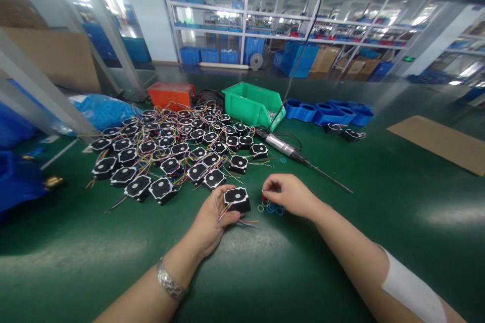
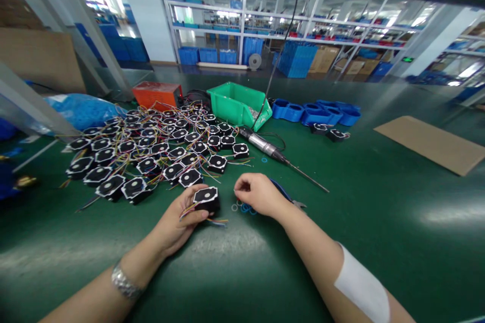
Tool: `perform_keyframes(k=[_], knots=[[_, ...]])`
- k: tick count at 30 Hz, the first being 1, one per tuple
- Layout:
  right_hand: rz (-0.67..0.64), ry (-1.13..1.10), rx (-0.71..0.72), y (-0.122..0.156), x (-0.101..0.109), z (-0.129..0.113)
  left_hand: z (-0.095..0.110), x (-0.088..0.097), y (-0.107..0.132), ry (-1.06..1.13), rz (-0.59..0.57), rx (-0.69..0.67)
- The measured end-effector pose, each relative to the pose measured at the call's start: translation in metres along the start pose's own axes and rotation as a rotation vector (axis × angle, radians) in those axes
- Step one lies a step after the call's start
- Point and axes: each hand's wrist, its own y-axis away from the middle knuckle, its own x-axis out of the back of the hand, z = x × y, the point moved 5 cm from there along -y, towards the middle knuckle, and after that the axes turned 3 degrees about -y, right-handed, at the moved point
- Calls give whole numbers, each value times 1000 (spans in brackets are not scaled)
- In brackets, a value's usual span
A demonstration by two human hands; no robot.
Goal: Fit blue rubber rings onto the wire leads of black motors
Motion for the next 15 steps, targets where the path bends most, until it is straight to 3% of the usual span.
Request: perform_keyframes(k=[4,9,15], knots=[[-11,-482,21,4,-11,-9,0,-1,-1,4,-37,-30],[24,-558,67,4,-18,-12,-1,1,-2,18,-63,-42],[42,-828,-81,2,-19,-8,-1,-1,-2,5,-90,-23]])
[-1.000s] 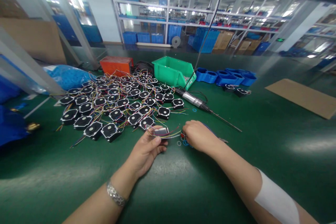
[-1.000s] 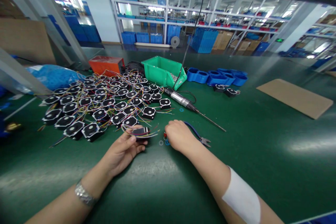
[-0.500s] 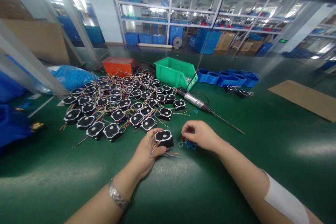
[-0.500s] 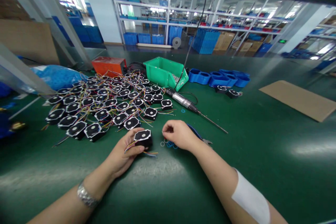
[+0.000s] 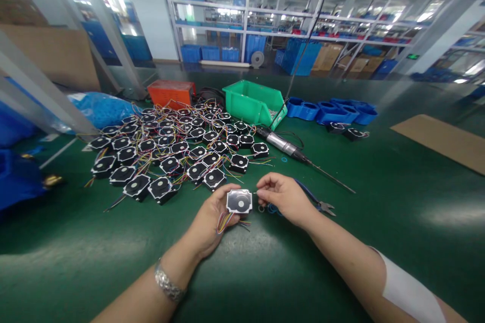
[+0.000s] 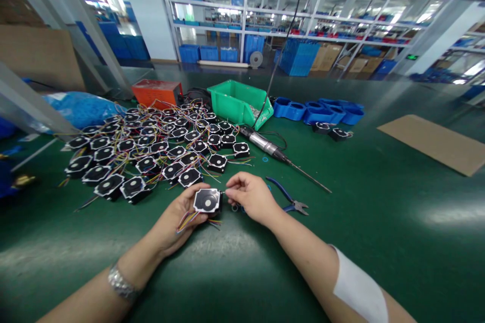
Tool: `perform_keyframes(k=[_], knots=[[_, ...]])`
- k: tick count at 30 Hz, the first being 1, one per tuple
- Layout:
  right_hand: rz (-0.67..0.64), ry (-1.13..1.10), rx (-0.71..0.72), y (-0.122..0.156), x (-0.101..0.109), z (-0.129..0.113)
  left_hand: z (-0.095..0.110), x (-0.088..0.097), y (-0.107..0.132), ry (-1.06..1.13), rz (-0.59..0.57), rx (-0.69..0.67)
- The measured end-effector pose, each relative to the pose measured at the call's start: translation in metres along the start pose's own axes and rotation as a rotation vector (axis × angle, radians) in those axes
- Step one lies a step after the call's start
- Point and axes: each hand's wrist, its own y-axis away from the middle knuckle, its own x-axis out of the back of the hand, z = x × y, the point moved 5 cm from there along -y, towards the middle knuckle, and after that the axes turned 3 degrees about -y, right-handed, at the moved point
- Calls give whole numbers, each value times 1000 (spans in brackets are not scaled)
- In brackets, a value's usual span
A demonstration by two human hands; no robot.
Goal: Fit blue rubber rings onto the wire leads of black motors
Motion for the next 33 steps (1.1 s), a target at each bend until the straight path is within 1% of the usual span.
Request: perform_keyframes(k=[8,12,15,18,20,21,22,23,25,26,27,28,30,33], knots=[[-46,32,15,2,-2,2,1,-4,1,-7,62,44],[2,33,-15,3,-2,2,-2,-5,0,-45,18,41],[28,-26,-61,5,-6,2,-6,-5,-1,-65,-11,45],[-45,-132,-105,5,-14,6,-7,-5,0,-68,-17,51],[-104,-179,-80,4,-15,5,-7,-4,0,-52,-12,51],[-97,-169,-47,2,-12,4,-6,-3,0,-38,-7,44],[-53,-111,-10,0,-6,1,-4,-1,-1,-21,-5,33],[13,26,19,-2,3,-1,-3,0,-1,-1,-6,19],[136,433,28,-5,21,-6,-1,1,-1,38,-21,5],[158,633,12,-7,28,-7,-1,1,-2,52,-28,7],[148,790,-5,-8,33,-7,-1,1,-2,59,-30,15],[116,891,-16,-9,36,-6,-1,2,-1,60,-26,25],[51,975,-18,-10,39,-2,0,2,-1,58,-5,38],[-2,1109,-5,-9,36,4,0,2,0,64,14,40]])
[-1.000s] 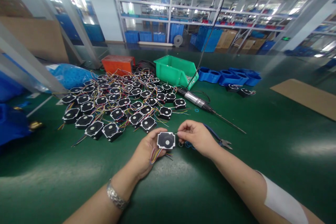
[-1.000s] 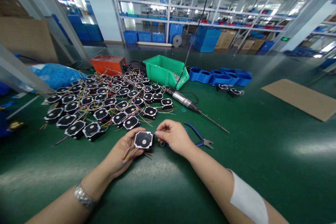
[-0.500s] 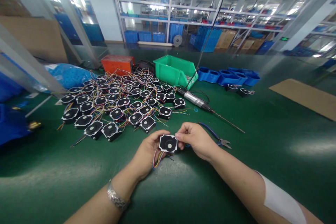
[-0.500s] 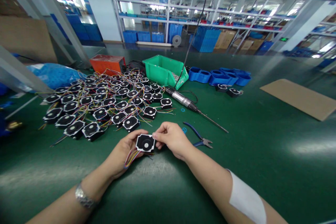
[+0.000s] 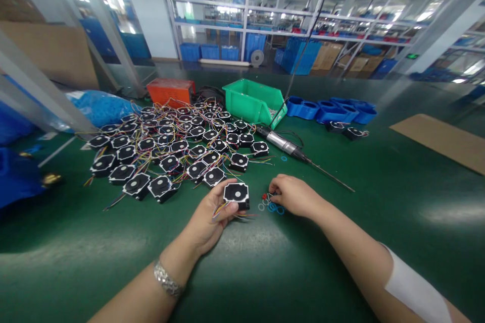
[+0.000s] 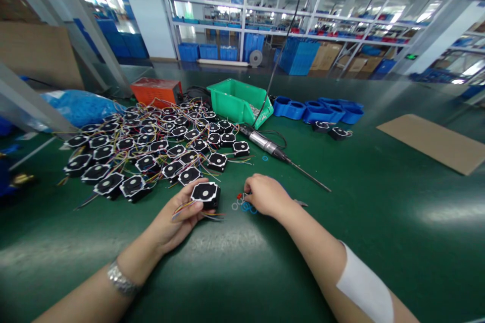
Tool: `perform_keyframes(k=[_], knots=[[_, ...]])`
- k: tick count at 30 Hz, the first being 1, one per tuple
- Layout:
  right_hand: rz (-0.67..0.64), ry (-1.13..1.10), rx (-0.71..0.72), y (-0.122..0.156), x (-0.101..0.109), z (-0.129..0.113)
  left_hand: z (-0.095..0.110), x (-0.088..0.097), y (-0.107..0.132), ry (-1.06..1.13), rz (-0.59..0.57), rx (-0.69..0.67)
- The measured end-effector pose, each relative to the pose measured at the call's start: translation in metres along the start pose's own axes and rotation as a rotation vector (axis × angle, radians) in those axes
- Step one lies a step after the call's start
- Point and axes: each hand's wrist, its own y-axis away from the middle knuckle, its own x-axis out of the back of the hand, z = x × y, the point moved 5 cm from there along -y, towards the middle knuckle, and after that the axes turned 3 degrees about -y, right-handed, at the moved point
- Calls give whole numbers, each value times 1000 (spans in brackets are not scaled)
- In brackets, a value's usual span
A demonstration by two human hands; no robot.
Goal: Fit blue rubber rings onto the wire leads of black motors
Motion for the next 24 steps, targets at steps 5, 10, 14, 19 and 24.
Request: perform_keyframes(k=[5,10,14,19,24], knots=[[-28,153,80,7,-5,-11,-1,2,0,-1,24,3],[-7,211,136,11,-6,-14,-1,3,0,-2,51,-21],[69,165,129,12,-1,-19,0,2,1,-13,67,-39],[63,-559,139,25,1,-47,2,2,-1,-26,62,-66],[-205,-1026,116,27,-22,-63,2,2,-1,-31,32,-85]])
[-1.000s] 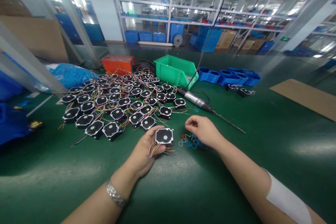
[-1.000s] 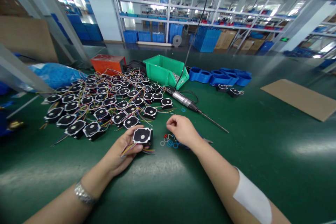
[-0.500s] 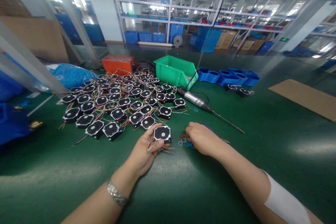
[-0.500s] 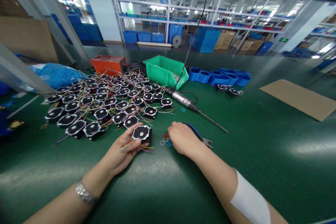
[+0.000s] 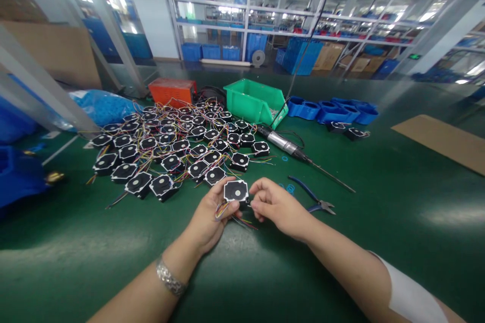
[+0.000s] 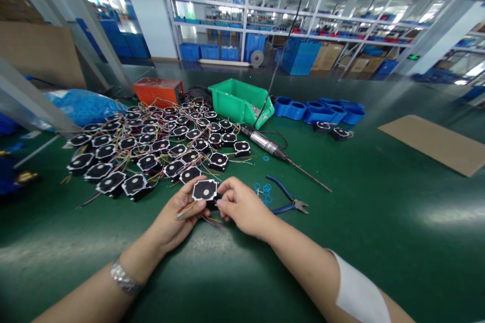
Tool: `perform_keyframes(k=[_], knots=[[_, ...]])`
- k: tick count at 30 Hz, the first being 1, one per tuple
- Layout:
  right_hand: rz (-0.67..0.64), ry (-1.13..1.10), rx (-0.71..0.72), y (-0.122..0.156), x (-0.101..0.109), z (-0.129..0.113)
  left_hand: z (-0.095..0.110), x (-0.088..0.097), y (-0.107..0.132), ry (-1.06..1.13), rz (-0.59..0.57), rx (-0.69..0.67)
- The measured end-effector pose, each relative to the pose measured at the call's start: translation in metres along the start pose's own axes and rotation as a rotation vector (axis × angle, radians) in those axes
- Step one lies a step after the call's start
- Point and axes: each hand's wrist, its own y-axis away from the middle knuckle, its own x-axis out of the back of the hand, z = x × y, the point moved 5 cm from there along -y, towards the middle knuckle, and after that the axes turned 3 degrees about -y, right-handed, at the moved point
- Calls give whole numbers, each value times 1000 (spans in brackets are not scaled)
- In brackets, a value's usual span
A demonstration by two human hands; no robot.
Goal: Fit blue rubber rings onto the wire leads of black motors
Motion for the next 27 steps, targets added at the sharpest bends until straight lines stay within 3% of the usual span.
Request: perform_keyframes(k=[7,14,17,19,21,24,27], knots=[[96,15,8,-8,9,11,-1,-1,0,-16,-17,-13],[124,-8,27,-9,4,10,0,-3,1,-23,-19,-7],[179,5,54,-10,16,4,1,-3,2,-4,6,21],[278,143,28,-9,35,-1,1,-2,3,22,42,43],[296,429,-40,-7,52,-6,1,0,3,52,77,65],[143,903,-116,-7,61,-4,0,1,2,88,102,97],[57,1061,-107,-7,58,3,-2,1,2,98,91,105]])
